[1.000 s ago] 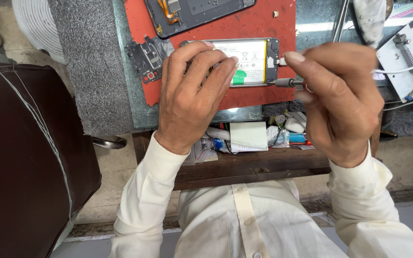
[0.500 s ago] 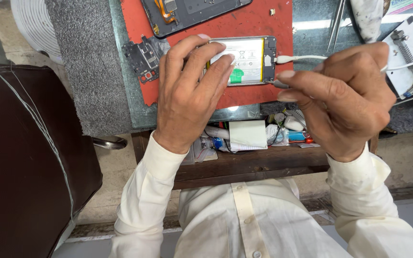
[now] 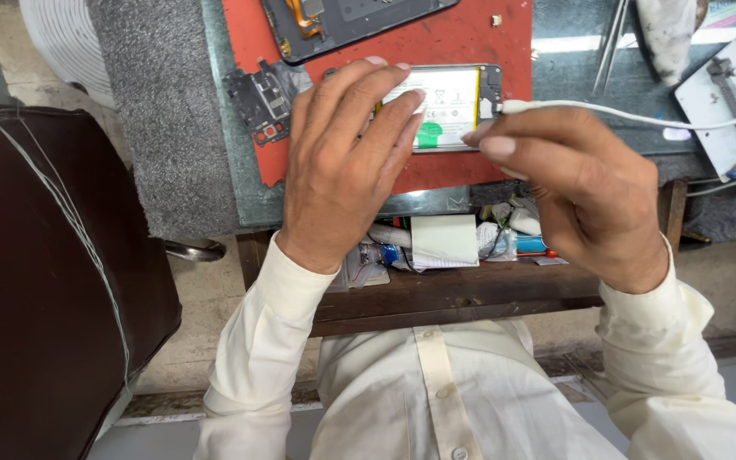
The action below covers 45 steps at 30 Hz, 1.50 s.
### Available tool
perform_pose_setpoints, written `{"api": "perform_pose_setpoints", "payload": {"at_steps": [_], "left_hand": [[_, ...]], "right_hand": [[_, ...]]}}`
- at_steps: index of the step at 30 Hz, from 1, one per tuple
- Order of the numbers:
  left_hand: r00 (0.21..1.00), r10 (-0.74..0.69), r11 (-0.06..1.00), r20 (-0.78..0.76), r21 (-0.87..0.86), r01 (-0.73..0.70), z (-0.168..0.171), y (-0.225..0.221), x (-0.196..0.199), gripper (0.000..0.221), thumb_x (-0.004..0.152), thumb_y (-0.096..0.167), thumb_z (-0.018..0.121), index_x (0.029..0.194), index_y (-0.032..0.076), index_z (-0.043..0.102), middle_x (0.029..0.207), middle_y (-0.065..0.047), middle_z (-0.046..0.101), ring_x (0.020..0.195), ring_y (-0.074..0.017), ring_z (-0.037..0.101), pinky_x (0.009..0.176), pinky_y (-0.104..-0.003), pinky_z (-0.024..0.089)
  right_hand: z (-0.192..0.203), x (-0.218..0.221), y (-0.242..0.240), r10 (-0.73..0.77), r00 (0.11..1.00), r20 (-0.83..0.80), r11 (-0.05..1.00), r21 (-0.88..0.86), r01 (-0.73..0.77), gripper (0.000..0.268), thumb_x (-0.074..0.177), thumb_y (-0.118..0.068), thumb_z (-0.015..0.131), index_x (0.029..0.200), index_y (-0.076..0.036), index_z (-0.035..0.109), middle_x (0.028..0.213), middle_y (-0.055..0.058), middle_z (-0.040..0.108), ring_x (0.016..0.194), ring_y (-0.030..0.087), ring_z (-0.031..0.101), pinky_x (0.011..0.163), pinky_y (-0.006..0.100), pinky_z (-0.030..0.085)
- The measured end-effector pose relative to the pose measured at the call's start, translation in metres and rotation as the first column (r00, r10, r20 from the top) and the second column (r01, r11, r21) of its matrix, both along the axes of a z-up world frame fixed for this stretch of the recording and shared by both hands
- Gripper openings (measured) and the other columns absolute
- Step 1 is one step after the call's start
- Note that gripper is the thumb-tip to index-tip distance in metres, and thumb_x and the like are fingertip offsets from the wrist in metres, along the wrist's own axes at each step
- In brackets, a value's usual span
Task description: The person reassembles a mobile phone by placing internal components and the rear plate back onto the chassis and using a screwdriver to secure screws into the motherboard area.
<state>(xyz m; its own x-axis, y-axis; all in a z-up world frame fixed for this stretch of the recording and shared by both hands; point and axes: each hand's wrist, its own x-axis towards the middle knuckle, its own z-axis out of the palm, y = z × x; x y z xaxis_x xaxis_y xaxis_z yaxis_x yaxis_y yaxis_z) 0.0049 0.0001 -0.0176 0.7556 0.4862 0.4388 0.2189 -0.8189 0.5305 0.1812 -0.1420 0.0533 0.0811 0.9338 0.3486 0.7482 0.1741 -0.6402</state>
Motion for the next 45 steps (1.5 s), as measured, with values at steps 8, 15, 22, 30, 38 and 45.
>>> {"api": "perform_pose_setpoints", "payload": {"at_steps": [8, 15, 22, 30, 38, 45], "left_hand": [[1.000, -0.004, 1.000, 0.002, -0.025, 0.004, 0.006, 0.002, 0.002, 0.024, 0.103, 0.010, 0.079, 0.124, 0.007, 0.070, 0.133, -0.003, 0.063, 0.131, -0.0225, 0.058, 0.105, -0.038, 0.046], [1.000, -0.003, 0.999, -0.003, -0.035, 0.003, 0.004, 0.000, 0.000, 0.025, 0.103, 0.011, 0.079, 0.125, 0.007, 0.070, 0.134, -0.003, 0.063, 0.132, -0.0222, 0.057, 0.109, -0.041, 0.046], [1.000, -0.005, 0.999, -0.008, -0.052, 0.004, 0.005, -0.001, 0.000, 0.024, 0.103, 0.011, 0.078, 0.125, 0.007, 0.069, 0.134, -0.003, 0.063, 0.132, -0.0226, 0.057, 0.109, -0.041, 0.045], [1.000, 0.001, 0.999, -0.012, -0.036, -0.001, 0.007, 0.000, 0.002, 0.024, 0.103, 0.010, 0.078, 0.125, 0.007, 0.070, 0.133, -0.004, 0.063, 0.132, -0.0232, 0.057, 0.109, -0.041, 0.045], [1.000, 0.003, 0.999, -0.024, -0.035, -0.004, 0.008, -0.001, 0.000, 0.024, 0.100, 0.011, 0.078, 0.122, 0.007, 0.071, 0.133, -0.005, 0.064, 0.131, -0.0240, 0.058, 0.106, -0.041, 0.045], [1.000, 0.007, 1.000, -0.015, -0.021, -0.008, 0.015, 0.000, 0.003, 0.025, 0.097, 0.009, 0.078, 0.121, 0.006, 0.071, 0.130, -0.006, 0.066, 0.129, -0.0253, 0.059, 0.104, -0.042, 0.045]], "right_hand": [[-0.012, -0.004, 0.003, -0.103, 0.995, -0.018, 0.994, 0.040, 0.104, 0.044, 0.082, 0.012, 0.082, 0.120, -0.005, 0.065, 0.091, 0.013, 0.063, 0.090, 0.028, 0.071, 0.084, 0.037, 0.061], [-0.010, 0.002, 0.004, 0.014, 0.999, 0.030, 0.999, 0.037, -0.015, 0.043, 0.088, 0.024, 0.067, 0.118, -0.006, 0.064, 0.103, 0.014, 0.067, 0.100, 0.028, 0.073, 0.087, 0.036, 0.062], [-0.001, 0.006, 0.005, 0.069, 0.997, -0.041, 0.997, -0.021, -0.070, 0.047, 0.077, 0.028, 0.055, 0.115, 0.000, 0.059, 0.099, 0.021, 0.067, 0.098, 0.034, 0.072, 0.086, 0.037, 0.063], [-0.009, 0.010, 0.006, 0.005, 1.000, -0.015, 1.000, 0.000, -0.005, 0.042, 0.082, 0.020, 0.070, 0.116, -0.003, 0.061, 0.097, 0.016, 0.067, 0.093, 0.031, 0.073, 0.083, 0.036, 0.060], [-0.019, 0.016, -0.005, 0.012, 1.000, 0.021, 0.999, -0.037, -0.011, 0.049, 0.092, 0.024, 0.064, 0.126, -0.012, 0.064, 0.110, 0.009, 0.067, 0.099, 0.023, 0.074, 0.086, 0.030, 0.062], [-0.006, 0.018, -0.004, 0.074, 0.997, -0.022, 0.997, -0.025, -0.075, 0.060, 0.074, 0.027, 0.053, 0.123, -0.007, 0.063, 0.111, 0.015, 0.068, 0.100, 0.030, 0.073, 0.084, 0.036, 0.062]]}}
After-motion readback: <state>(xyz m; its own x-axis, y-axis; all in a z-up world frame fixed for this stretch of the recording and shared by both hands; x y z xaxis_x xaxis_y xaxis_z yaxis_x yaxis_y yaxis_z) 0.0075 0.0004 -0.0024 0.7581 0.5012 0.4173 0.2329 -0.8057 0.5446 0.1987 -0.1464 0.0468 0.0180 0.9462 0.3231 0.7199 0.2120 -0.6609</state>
